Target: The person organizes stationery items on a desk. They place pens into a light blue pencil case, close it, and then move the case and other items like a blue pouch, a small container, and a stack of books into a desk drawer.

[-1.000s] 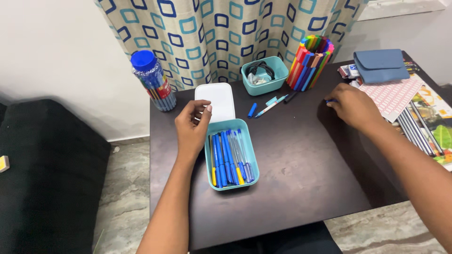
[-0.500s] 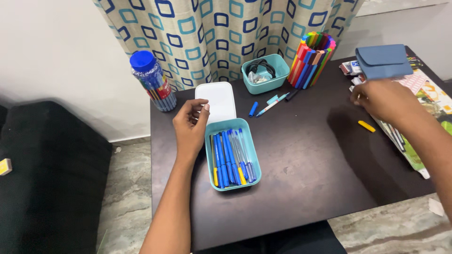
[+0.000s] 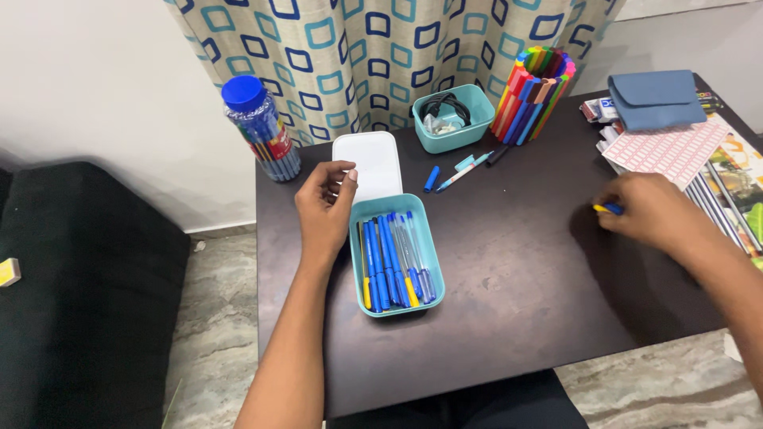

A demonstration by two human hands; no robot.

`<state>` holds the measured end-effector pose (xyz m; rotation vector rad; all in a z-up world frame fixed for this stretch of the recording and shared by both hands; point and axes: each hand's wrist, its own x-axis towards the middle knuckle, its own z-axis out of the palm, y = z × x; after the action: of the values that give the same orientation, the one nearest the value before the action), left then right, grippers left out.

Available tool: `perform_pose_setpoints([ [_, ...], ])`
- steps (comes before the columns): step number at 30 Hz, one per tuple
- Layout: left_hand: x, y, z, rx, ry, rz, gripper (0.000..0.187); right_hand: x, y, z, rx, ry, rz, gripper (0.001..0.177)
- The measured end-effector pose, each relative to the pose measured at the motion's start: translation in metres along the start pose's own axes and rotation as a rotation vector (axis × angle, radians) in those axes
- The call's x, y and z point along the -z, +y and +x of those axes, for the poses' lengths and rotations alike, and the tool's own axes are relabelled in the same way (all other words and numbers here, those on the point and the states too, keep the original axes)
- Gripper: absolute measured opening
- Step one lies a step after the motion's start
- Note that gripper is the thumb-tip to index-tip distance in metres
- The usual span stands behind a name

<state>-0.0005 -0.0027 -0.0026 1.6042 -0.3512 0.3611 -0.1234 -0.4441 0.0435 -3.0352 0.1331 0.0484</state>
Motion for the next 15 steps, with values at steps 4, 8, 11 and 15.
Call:
perform_pose_setpoints([
  [4, 0.0, 0.002, 0.0, -0.005, 0.005, 0.009, 0.014, 0.026, -0.078, 0.008, 0.221, 0.136, 0.23, 0.033],
  [8, 0.001, 0.002, 0.001, -0.003, 0.01, -0.005, 0.015, 0.042, -0.176, 0.014, 0.651, 0.207, 0.439, 0.023],
  [11, 0.004, 0.001, 0.001, -0.01, 0.029, -0.005, 0.015, 0.036, -0.236, 0.032, 0.882, 0.149, 0.42, 0.019],
  [15, 0.007, -0.002, 0.004, -0.018, 0.05, -0.025, 0.015, 0.015, -0.276, 0.057, 0.979, -0.014, 0.41, 0.02],
])
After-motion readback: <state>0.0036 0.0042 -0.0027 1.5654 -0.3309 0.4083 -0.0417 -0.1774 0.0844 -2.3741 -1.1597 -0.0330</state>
